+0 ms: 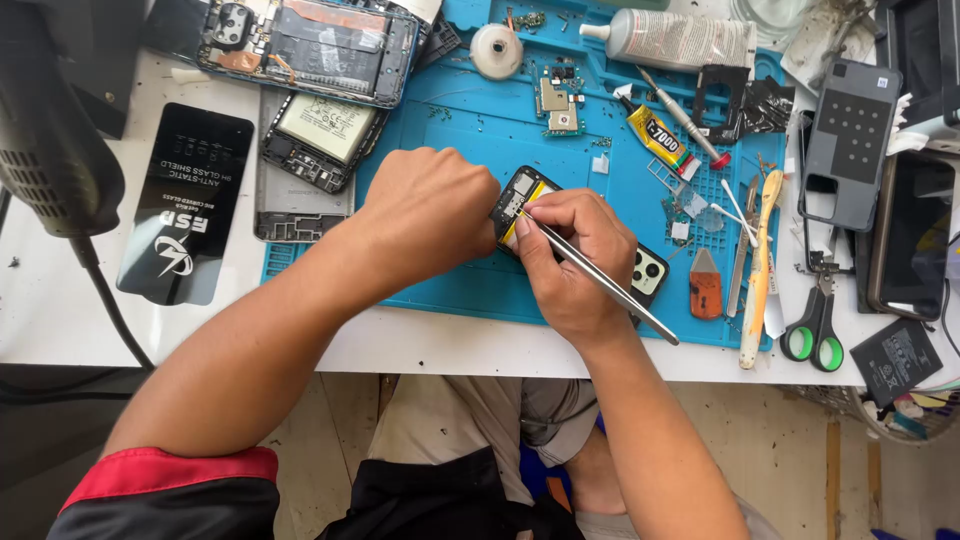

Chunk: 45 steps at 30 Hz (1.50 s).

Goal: Repairing a smartphone by carefully prying and manipulating internal components with tweezers

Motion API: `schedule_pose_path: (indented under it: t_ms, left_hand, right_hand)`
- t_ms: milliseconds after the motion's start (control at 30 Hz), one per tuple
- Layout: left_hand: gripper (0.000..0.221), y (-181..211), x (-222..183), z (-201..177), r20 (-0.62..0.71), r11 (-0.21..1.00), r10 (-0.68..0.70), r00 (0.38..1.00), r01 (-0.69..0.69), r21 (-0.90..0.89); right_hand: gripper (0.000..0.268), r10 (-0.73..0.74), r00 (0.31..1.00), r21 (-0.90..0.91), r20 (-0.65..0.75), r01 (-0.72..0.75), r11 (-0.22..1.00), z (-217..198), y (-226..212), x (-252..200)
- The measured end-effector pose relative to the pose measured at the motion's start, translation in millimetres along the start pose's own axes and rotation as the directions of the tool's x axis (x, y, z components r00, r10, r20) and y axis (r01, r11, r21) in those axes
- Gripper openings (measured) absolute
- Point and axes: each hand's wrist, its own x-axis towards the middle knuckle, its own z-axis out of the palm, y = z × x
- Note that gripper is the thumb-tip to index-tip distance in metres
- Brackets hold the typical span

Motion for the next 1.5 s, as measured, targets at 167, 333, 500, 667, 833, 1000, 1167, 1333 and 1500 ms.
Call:
schedule_pose_path:
  t_ms: [167,333,500,667,833,1000,1167,1333,1500]
  left_hand:
    - [0.041,15,-3,9,-0.018,0.977,0.068,0.997,-0.063,0.204]
    - [0.038,21,-5,12,0.009,0.944,0.103,0.995,-0.101,0.315]
    - [0.042,10,-1,5,0.028,0.924,0.187,0.982,-0.186,0.334]
    - [0.039,-6,2,-15,0.078,0.986,0.138,0.987,-0.144,0.079]
    - [0.040,-13,2,-25,0.184,0.987,0.078,0.980,-0.050,-0.152]
    - [0.038,-10,0,-33,0.257,0.983,0.069,0.964,-0.022,-0.182]
    - [0.041,-5,0,-33,0.250,0.984,0.054,0.967,-0.009,-0.178]
    - [0.048,0,2,-24,0.194,0.995,0.003,0.981,0.017,-0.102]
    - [0.049,1,3,-14,0.152,0.999,-0.048,0.987,0.047,0.008]
  right_hand:
    - [0.013,-0.004,1.000,-0.056,-0.019,0.003,0.998,-1,2,0]
    - [0.013,0.022,1.000,-0.037,-0.012,-0.022,0.999,0,1,2]
    - [0.012,0.042,0.999,-0.033,0.007,-0.042,0.999,0,1,2]
    - [0.011,0.067,0.997,-0.007,0.032,-0.067,0.998,-4,2,2]
    - [0.012,0.068,0.997,0.021,0.046,-0.069,0.997,-4,5,1]
    - [0.011,0.062,0.997,-0.010,0.040,-0.062,0.998,-3,1,2]
    - [0.011,0.045,0.999,-0.016,0.018,-0.045,0.999,-1,-1,3]
    - [0.010,-0.003,1.000,-0.056,-0.021,0.002,0.998,-1,1,3]
    - [0.011,-0.031,0.998,-0.091,-0.049,0.026,0.995,-1,6,2]
